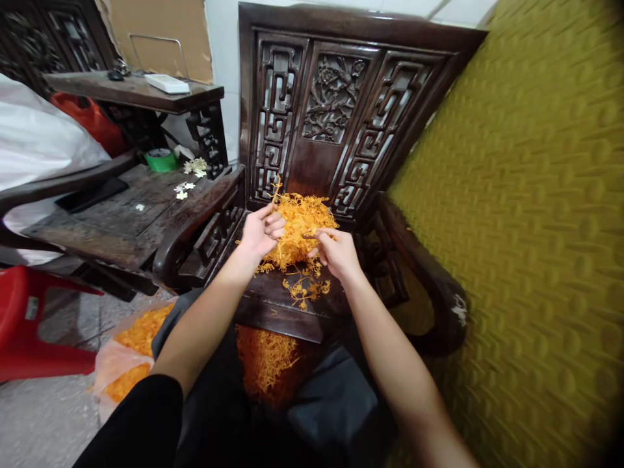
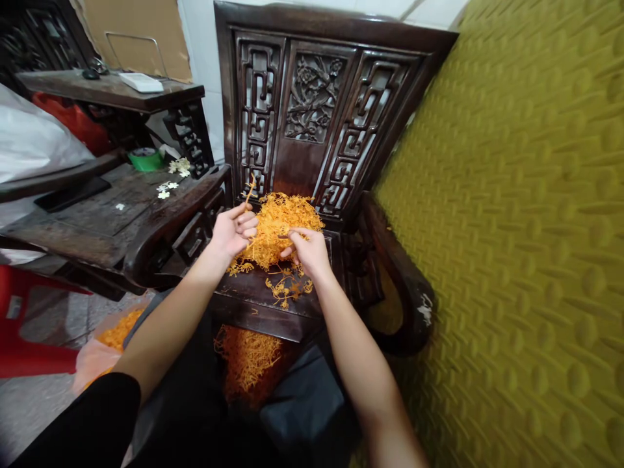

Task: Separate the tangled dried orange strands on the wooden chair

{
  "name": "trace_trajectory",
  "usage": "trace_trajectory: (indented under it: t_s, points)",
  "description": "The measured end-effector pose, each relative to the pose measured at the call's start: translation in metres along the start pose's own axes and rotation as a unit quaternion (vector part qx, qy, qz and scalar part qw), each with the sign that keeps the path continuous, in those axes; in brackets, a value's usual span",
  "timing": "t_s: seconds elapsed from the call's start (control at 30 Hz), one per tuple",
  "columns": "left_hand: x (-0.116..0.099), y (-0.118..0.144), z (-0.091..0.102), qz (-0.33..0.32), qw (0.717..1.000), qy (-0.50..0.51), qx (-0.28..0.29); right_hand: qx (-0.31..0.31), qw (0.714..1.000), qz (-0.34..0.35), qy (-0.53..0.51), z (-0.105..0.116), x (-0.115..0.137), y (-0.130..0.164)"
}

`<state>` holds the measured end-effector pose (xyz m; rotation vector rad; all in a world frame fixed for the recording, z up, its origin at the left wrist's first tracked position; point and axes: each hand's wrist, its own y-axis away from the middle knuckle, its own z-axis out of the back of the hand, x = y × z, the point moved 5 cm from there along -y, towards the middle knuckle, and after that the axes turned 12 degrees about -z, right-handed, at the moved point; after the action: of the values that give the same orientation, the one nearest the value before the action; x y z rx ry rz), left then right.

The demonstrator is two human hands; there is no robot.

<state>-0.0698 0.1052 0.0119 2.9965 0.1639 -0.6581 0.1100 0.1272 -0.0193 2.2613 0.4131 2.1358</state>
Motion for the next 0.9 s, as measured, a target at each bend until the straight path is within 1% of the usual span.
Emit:
trace_trajectory:
  t_s: [0.07,0.13,0.23,0.33,0.4,0.5,0.6,0.67,0.73,0.8,0.83,0.9]
  points:
    - [0.016,0.006,-0.006,0.055,0.998,-0.008,0.041,0.030,0.999,-0.007,0.011,-0.005,-0.003,0.001]
    - [0.029,0.010,-0.007,0.095,0.993,-0.028,0.058,0.056,0.998,-0.002,0.028,-0.009,-0.005,0.003]
    - [0.043,0.012,-0.003,0.121,0.989,-0.064,0.047,0.101,0.995,0.012,0.018,-0.015,-0.004,0.008]
    - [0.050,0.011,0.001,0.115,0.989,-0.090,0.026,0.124,0.992,0.003,-0.003,-0.021,-0.004,0.013]
    - [0.051,0.011,0.003,0.106,0.989,-0.105,0.017,0.111,0.994,0.000,-0.015,-0.022,-0.004,0.014]
    - [0.048,0.010,0.003,0.091,0.988,-0.123,0.019,0.053,0.997,0.008,-0.052,-0.018,-0.003,0.011]
    - [0.037,0.008,0.002,0.084,0.989,-0.115,0.030,-0.005,0.993,0.008,-0.115,-0.007,-0.002,0.004]
    - [0.027,0.005,0.001,0.077,0.991,-0.101,0.038,-0.032,0.988,0.003,-0.148,0.001,-0.002,0.000]
    - [0.019,0.003,-0.001,0.059,0.991,-0.114,0.042,-0.049,0.987,-0.003,-0.156,0.007,-0.002,-0.003]
    - [0.014,0.003,-0.002,0.006,0.984,-0.173,0.039,-0.056,0.988,0.000,-0.142,0.008,-0.003,-0.003]
    - [0.014,0.004,-0.002,-0.031,0.975,-0.218,0.039,-0.059,0.990,0.011,-0.129,0.008,-0.002,-0.003]
    - [0.017,0.007,-0.004,-0.104,0.941,-0.318,0.057,-0.064,0.992,0.051,-0.095,0.007,0.001,0.000]
